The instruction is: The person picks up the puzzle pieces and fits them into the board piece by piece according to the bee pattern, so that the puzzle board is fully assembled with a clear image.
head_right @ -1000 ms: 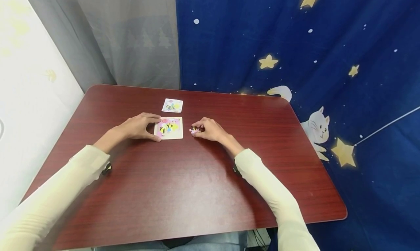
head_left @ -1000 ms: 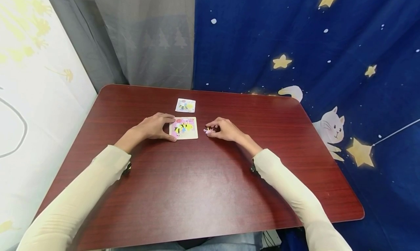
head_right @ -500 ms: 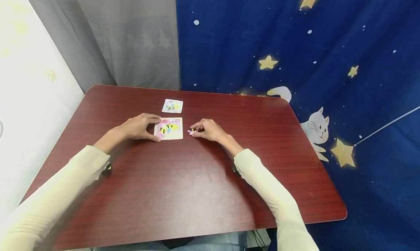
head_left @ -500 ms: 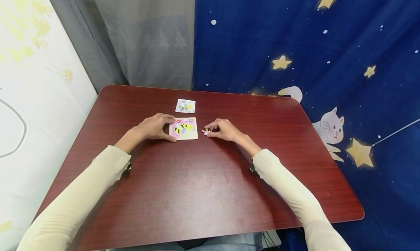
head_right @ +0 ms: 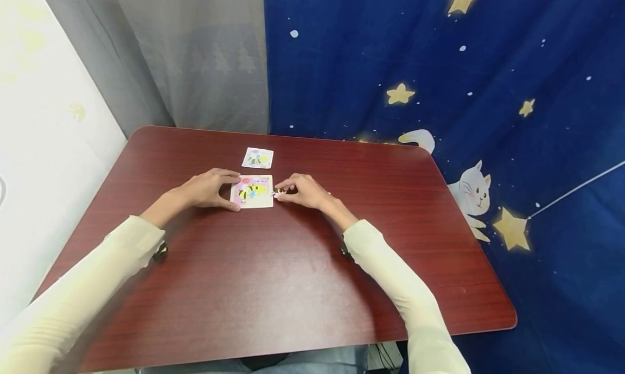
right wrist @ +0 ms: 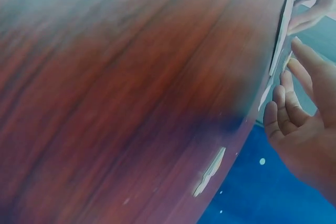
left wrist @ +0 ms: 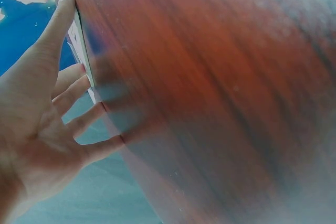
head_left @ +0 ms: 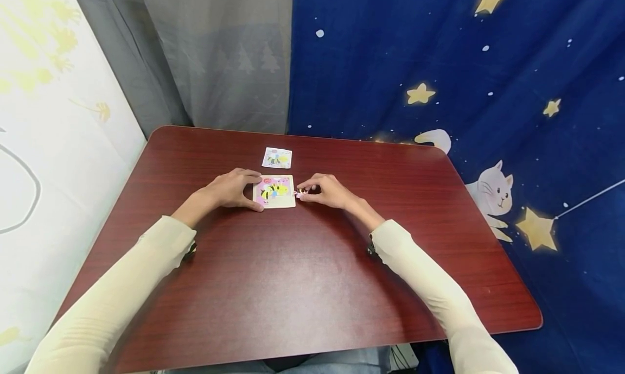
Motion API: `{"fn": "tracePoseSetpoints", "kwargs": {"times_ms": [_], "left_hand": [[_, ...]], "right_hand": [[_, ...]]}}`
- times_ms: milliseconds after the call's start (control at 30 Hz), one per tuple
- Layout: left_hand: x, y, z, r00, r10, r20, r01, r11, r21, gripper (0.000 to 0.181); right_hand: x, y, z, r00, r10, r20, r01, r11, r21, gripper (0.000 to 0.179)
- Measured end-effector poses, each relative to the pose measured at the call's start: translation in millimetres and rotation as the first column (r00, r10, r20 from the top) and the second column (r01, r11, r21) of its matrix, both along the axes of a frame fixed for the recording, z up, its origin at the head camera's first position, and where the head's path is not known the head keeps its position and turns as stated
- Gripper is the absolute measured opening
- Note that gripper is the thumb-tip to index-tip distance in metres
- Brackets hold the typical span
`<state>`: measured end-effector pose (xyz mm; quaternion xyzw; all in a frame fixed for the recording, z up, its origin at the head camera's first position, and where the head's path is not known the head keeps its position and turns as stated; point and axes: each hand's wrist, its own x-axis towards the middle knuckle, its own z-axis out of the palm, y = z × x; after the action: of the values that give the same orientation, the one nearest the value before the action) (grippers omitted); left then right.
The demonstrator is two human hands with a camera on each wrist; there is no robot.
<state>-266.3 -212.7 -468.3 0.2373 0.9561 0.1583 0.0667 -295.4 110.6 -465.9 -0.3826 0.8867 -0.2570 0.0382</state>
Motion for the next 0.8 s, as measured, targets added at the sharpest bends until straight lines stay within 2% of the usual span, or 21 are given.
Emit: {"fn": "tracePoseSetpoints", "kwargs": {"times_ms": [233, 533, 800], "left_hand": [[-0.1, 0.0, -1.5, 1.0, -0.002, -0.002, 0.002, 1.0, -0.003, 0.102], [-0.4, 0.3, -0.3, 1.0, 0.007, 0.006, -0.007, 1.0, -0.004, 0.101], [-0.5, 0.2, 0.1, 1.0, -0.002, 0.002, 0.002, 1.0, -0.007, 0.101]], "right_hand": [[0.1, -13.1, 2.0, 0.998, 0.054, -0.022, -0.054, 0.999, -0.006, 0.033], [-1.0, -26.8, 0.2, 0.999, 0.052, -0.007, -0.052, 0.999, -0.001, 0.031], [1.1, -38.2, -1.2, 0.997, 0.074, -0.025, -0.074, 0.997, 0.023, 0.03]]}}
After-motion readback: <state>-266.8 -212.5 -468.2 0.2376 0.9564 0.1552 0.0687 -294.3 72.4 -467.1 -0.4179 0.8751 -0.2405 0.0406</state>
